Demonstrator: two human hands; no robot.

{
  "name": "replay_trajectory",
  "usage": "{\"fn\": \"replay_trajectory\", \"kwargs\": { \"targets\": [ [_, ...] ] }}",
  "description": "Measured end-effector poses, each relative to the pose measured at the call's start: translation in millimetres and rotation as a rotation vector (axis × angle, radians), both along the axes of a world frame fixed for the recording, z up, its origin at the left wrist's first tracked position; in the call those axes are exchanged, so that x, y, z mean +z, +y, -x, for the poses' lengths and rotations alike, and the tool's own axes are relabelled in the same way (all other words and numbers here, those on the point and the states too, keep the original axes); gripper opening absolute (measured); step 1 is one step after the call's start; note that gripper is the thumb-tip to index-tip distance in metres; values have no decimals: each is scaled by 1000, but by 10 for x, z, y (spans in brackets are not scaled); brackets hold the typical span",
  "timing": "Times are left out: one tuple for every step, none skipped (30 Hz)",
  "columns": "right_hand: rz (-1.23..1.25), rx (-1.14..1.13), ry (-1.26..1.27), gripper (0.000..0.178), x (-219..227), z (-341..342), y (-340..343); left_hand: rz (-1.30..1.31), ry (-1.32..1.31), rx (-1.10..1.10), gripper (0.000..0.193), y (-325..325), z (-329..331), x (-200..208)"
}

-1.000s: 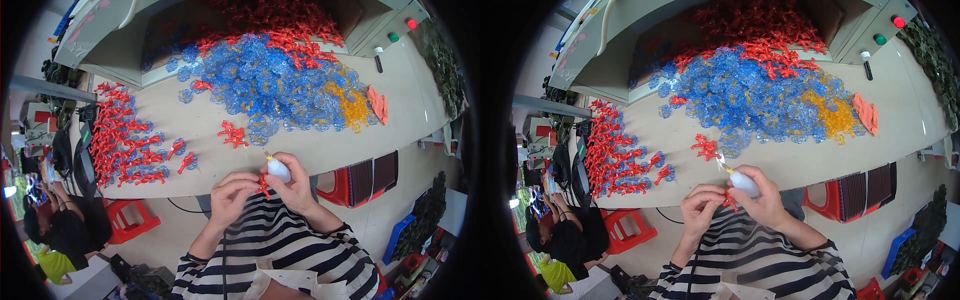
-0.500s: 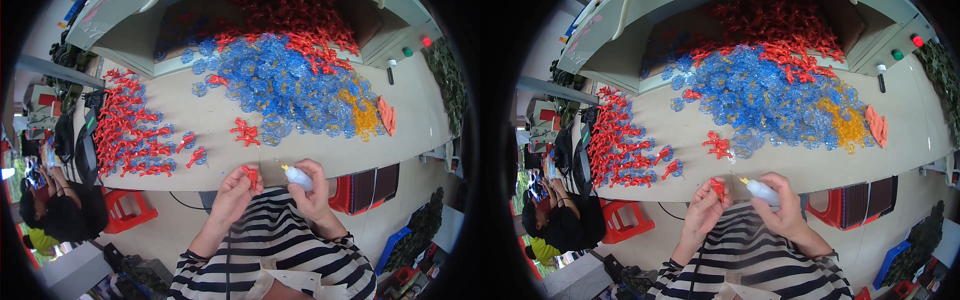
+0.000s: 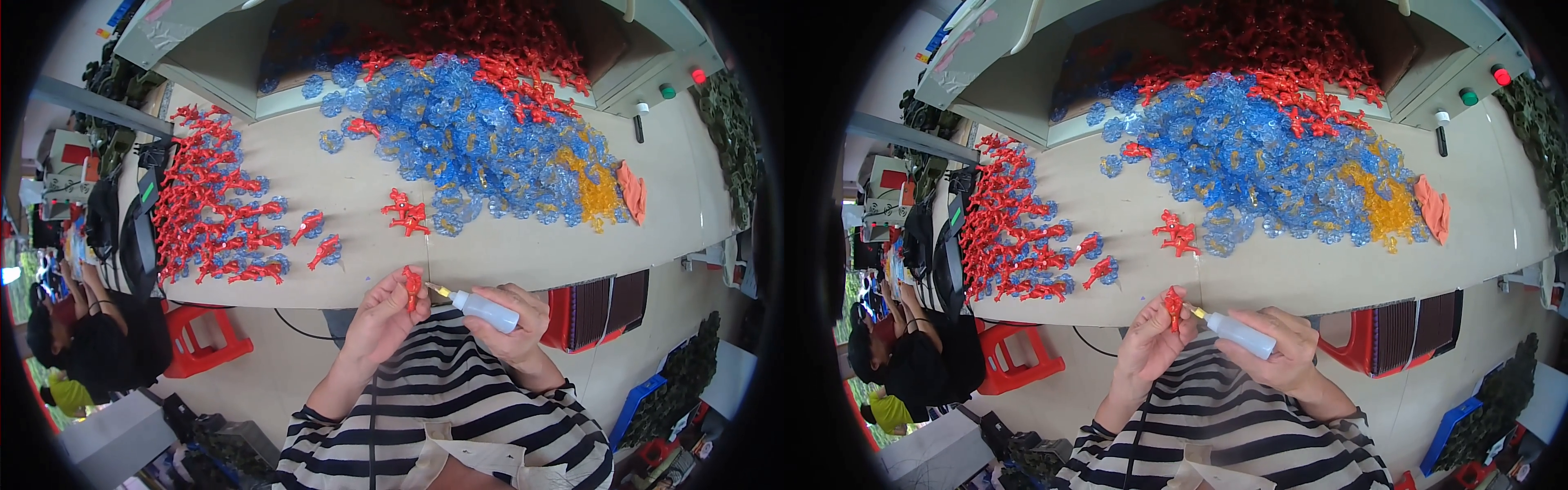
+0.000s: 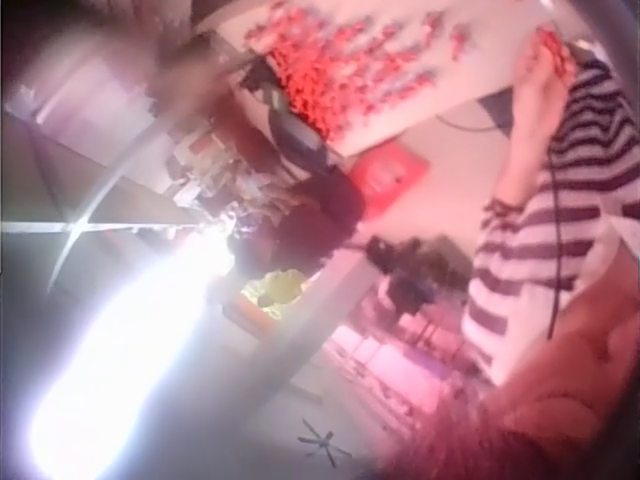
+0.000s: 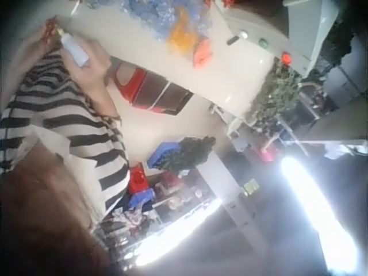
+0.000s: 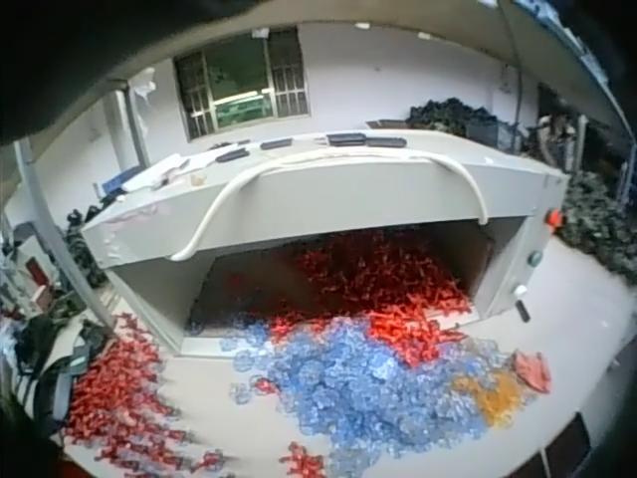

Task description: The person assembles toy figurines by applying glue from a bottle onto the figurines and attaching them onto plastic bases by hand.

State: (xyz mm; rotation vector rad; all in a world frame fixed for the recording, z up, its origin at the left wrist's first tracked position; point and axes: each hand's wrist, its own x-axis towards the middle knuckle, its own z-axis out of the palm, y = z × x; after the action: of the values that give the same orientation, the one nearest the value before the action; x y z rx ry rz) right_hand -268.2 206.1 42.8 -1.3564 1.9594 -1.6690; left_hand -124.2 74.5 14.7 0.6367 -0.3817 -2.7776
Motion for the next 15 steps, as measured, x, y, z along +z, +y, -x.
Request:
{"fn": "replay_trajectory", "kwargs": {
  "targets": [
    [0,0,1,38,1,0,-2,0,1,0,29,3,1,0],
    [-7,5,13,39,3,1,-6,7,-5,-1,29,5,2,1],
    [-15,10,25,39,6,1,-9,14,-10,-3,29,6,3,3],
    [-14,9,25,39,11,-1,-12,14,-10,-4,29,5,3,1],
    [-19,9,26,39,19,-3,-14,23,-3,-7,29,2,2,-3],
    [-23,9,26,39,22,-3,-16,31,4,-9,29,0,1,-7],
    [-22,9,26,39,20,-4,-10,32,4,-9,29,0,0,-9],
    [-21,4,17,38,17,-3,1,31,-5,-12,30,1,-2,-10],
    [-20,-2,8,38,16,-2,10,29,-14,-15,30,2,-3,-9],
    [-20,-3,8,38,18,2,14,30,-15,-16,30,2,-2,-2],
    [-8,3,-16,38,23,6,16,29,-25,-18,30,1,0,9],
    [4,11,-40,38,22,12,18,28,-34,-18,30,3,4,13],
    [5,10,-40,38,15,15,19,29,-34,-19,30,4,6,11],
    [13,13,-48,37,4,17,19,28,-38,-18,30,6,6,8],
    [21,16,-56,37,-1,19,18,27,-42,-17,30,6,7,10]
  ]
}}
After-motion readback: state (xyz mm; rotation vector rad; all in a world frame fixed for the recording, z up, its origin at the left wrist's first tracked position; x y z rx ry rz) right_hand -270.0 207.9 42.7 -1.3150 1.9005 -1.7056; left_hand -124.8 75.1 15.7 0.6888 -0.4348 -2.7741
